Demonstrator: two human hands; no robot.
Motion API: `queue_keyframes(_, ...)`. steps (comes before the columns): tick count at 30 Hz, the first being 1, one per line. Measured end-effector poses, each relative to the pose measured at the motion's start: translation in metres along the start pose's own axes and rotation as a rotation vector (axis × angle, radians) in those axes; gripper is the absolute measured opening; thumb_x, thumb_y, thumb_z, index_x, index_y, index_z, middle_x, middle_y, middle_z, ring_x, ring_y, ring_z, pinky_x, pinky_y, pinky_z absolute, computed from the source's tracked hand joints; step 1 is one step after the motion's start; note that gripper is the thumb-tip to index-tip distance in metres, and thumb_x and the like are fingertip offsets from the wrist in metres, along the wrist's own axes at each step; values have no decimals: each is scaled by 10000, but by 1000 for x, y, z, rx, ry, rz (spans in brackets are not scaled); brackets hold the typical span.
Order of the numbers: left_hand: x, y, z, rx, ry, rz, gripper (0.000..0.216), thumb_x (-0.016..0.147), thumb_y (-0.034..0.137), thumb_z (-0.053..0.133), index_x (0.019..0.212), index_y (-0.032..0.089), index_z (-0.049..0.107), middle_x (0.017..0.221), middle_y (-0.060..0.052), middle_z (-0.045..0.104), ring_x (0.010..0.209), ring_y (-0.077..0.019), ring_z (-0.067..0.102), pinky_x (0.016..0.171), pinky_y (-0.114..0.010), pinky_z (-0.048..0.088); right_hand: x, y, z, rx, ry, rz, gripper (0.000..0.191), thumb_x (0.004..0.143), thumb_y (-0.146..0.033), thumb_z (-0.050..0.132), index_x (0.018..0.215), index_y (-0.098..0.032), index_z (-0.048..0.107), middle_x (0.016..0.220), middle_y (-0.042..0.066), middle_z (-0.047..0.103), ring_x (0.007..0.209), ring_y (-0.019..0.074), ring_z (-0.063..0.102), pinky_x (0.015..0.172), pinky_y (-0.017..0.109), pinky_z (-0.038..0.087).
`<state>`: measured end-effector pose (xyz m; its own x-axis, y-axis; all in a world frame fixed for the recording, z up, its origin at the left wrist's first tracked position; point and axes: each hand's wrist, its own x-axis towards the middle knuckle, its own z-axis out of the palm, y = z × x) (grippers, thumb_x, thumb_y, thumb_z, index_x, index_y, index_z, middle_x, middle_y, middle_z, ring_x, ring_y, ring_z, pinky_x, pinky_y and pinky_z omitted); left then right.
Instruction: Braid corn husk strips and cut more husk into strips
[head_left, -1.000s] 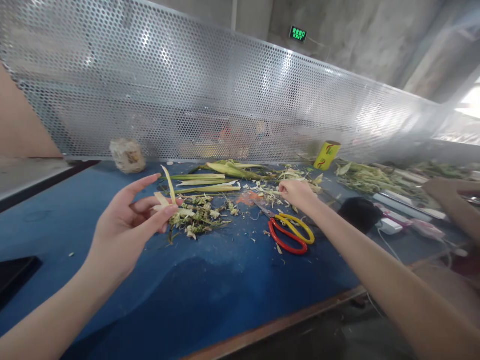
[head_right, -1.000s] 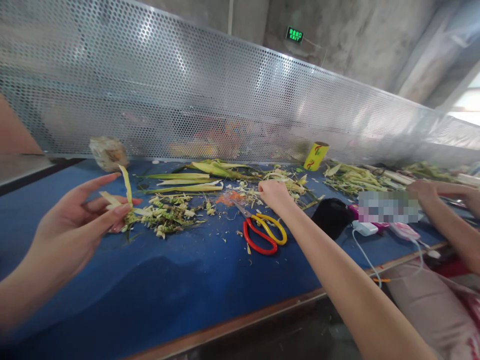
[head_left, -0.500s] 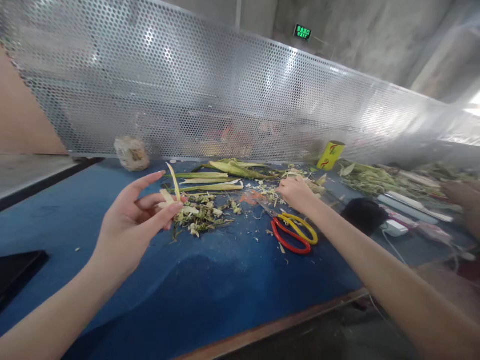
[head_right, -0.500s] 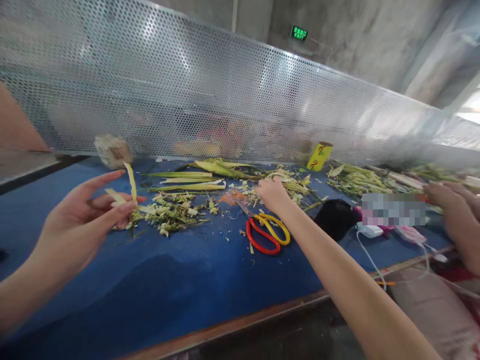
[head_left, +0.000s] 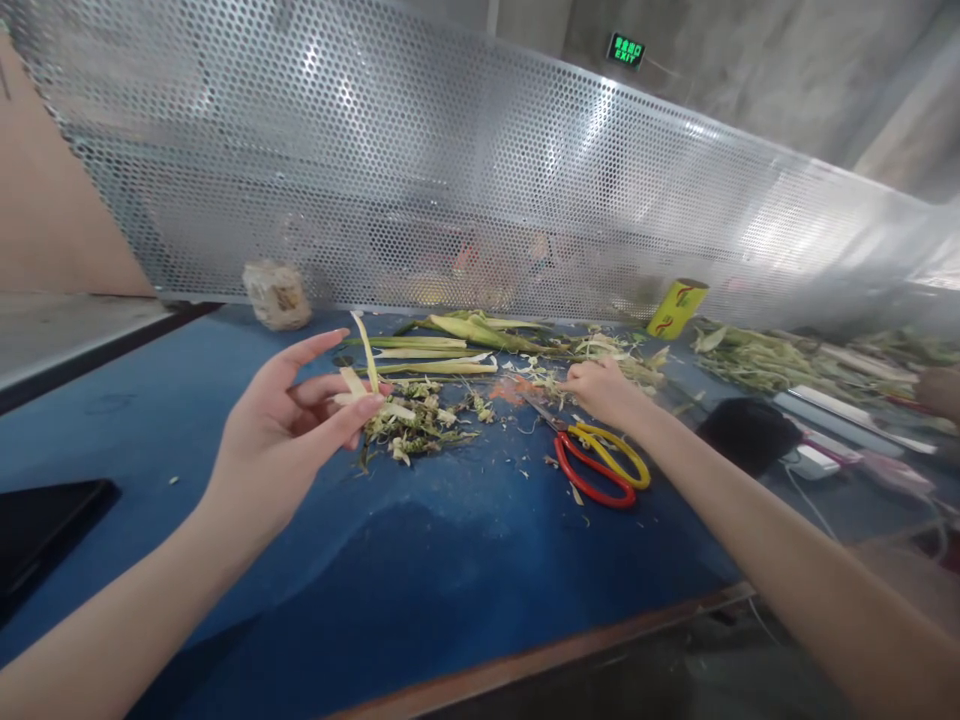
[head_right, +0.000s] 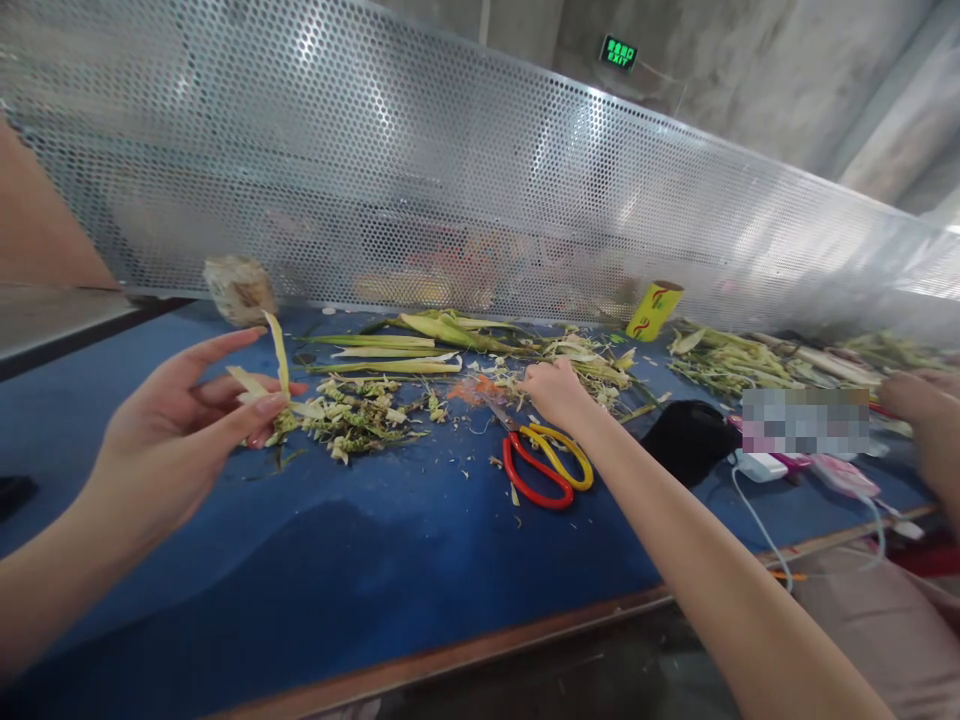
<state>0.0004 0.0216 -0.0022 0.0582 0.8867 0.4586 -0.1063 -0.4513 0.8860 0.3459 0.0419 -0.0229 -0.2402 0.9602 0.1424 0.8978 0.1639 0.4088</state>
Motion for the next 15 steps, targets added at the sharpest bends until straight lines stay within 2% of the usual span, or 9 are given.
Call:
queue_keyframes(7,1,0,0,3,-5,10,584,631,203,712,1165,185,475,622,15,595,809,-189,645,405,-107,428,4,-5,-3,136,-120,129,379,730,-52,407,983,-196,649,906,79,629,857,185,523,637,292,205)
queue_keyframes(11,1,0,0,3,-15,20,579,631,198,710,1162,188,479,611,15,590,823,-194,643,399,-107,427,5,-4,-2,158,-144,134,383,709,-51,415,935,-225,669,893,60,632,836,177,530,617,285,205)
queue_keyframes(15,1,0,0,14,-9,14,588,620,205,715,1158,180,480,609,8,601,815,-198,647,390,-110,428,4,-5,0,136,-129,120,451,724,-39,399,1037,-262,634,917,72,618,856,188,525,656,309,202)
